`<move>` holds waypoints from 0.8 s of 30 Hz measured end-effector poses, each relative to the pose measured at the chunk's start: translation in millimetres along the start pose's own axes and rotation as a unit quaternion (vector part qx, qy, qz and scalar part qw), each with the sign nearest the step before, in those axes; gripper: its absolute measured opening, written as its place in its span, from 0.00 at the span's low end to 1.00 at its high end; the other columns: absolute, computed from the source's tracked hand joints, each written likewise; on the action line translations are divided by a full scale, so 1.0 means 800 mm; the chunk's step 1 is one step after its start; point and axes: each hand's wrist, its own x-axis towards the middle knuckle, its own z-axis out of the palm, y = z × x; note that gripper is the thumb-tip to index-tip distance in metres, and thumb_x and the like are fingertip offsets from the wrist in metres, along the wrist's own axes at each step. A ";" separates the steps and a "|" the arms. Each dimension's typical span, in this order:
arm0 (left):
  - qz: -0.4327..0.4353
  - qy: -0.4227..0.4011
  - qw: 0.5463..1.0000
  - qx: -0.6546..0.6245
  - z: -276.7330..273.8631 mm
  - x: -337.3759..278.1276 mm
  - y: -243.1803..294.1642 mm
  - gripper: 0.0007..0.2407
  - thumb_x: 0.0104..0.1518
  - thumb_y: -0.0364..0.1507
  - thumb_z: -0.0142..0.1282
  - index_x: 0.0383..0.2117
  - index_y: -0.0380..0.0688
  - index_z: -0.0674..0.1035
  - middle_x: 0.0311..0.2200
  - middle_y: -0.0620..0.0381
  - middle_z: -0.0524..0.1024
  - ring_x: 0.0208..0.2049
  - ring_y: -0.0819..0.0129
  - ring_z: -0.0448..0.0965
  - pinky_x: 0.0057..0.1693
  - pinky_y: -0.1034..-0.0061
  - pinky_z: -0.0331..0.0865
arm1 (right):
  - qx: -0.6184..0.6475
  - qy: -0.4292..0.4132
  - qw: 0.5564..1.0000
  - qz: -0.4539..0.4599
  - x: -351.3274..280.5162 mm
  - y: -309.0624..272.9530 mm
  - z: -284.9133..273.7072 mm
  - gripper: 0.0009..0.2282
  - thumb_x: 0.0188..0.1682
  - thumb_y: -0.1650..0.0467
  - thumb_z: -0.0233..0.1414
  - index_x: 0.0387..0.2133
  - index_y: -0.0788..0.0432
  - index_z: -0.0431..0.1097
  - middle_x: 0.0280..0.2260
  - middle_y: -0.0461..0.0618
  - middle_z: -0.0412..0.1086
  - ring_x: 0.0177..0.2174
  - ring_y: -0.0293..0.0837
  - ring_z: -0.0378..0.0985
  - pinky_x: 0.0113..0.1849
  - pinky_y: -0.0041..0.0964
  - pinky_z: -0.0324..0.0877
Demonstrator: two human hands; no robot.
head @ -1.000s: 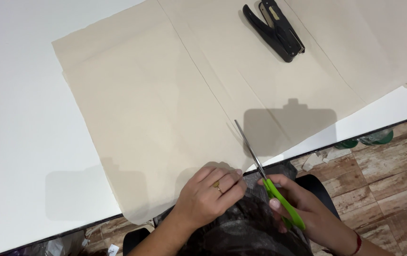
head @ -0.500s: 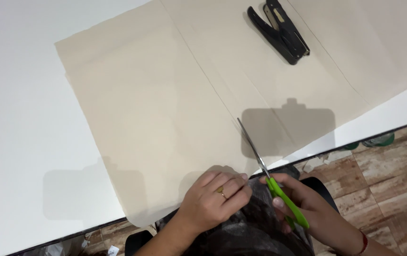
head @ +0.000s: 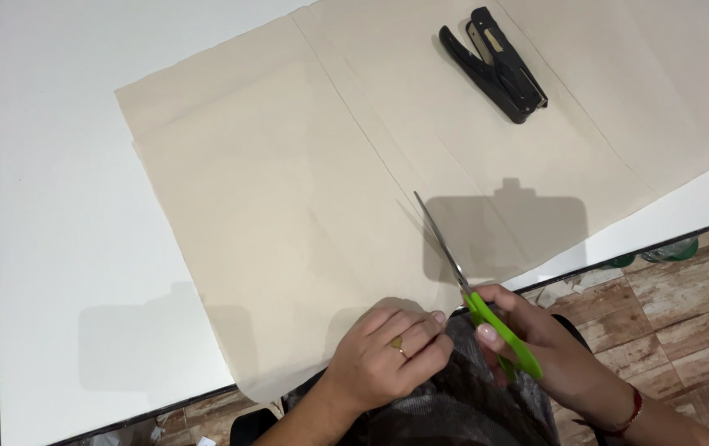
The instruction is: The person cuts a large piece of beige fabric on a white table using green-handled scissors. They follow a marked line to separate a section, then move the cut piece to a nearby bed. The person then repositions the remaining fabric and continues cutting along another marked line.
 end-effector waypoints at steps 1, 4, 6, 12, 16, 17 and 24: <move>0.001 -0.001 1.000 0.004 0.000 0.001 0.000 0.07 0.62 0.17 0.60 0.28 0.41 0.77 0.33 0.52 0.79 0.32 0.64 0.77 0.41 0.75 0.70 | 0.002 0.003 1.000 0.006 0.000 0.001 0.000 0.17 0.48 0.68 0.55 0.51 0.61 0.71 0.20 0.55 0.67 0.16 0.48 0.71 0.21 0.41 0.72; 0.001 0.000 1.000 0.008 -0.002 0.006 0.001 0.07 0.62 0.15 0.59 0.28 0.40 0.77 0.31 0.53 0.77 0.31 0.65 0.77 0.41 0.75 0.71 | -0.010 0.010 1.000 0.015 -0.002 0.001 -0.001 0.19 0.47 0.68 0.56 0.52 0.60 0.71 0.22 0.55 0.68 0.15 0.46 0.72 0.20 0.40 0.72; 0.001 0.003 1.000 0.011 -0.002 0.007 0.001 0.07 0.62 0.15 0.59 0.28 0.39 0.77 0.30 0.54 0.76 0.30 0.65 0.76 0.41 0.75 0.72 | -0.026 0.014 0.999 0.016 -0.003 -0.001 -0.001 0.20 0.47 0.68 0.56 0.53 0.59 0.71 0.21 0.54 0.69 0.14 0.46 0.72 0.20 0.39 0.72; 0.005 0.007 1.000 0.012 0.000 0.004 0.000 0.07 0.62 0.15 0.59 0.27 0.40 0.77 0.31 0.53 0.77 0.31 0.65 0.77 0.41 0.75 0.72 | -0.064 -0.005 0.998 0.006 -0.005 -0.008 0.000 0.21 0.47 0.66 0.56 0.55 0.58 0.70 0.13 0.52 0.68 0.12 0.44 0.72 0.20 0.38 0.70; 0.006 0.010 1.000 -0.003 0.000 0.001 0.001 0.07 0.62 0.15 0.58 0.28 0.39 0.77 0.32 0.51 0.78 0.31 0.63 0.77 0.42 0.73 0.73 | -0.069 0.012 0.997 0.041 -0.002 -0.028 0.007 0.22 0.47 0.67 0.56 0.57 0.56 0.70 0.16 0.53 0.70 0.14 0.46 0.72 0.21 0.40 0.73; 0.007 0.006 1.000 -0.006 0.000 -0.001 0.001 0.06 0.63 0.16 0.56 0.29 0.39 0.77 0.34 0.50 0.79 0.32 0.62 0.79 0.41 0.73 0.72 | -0.060 0.035 0.995 0.074 0.001 -0.033 0.009 0.24 0.47 0.67 0.56 0.59 0.56 0.68 0.19 0.54 0.71 0.15 0.48 0.73 0.23 0.42 0.73; 0.014 0.013 0.999 -0.033 0.003 -0.003 -0.001 0.05 0.61 0.16 0.59 0.28 0.36 0.78 0.35 0.46 0.78 0.32 0.58 0.79 0.44 0.70 0.74 | -0.168 -0.029 0.984 0.060 0.031 -0.054 0.008 0.23 0.46 0.62 0.54 0.55 0.54 0.63 0.16 0.54 0.75 0.17 0.44 0.79 0.28 0.36 0.73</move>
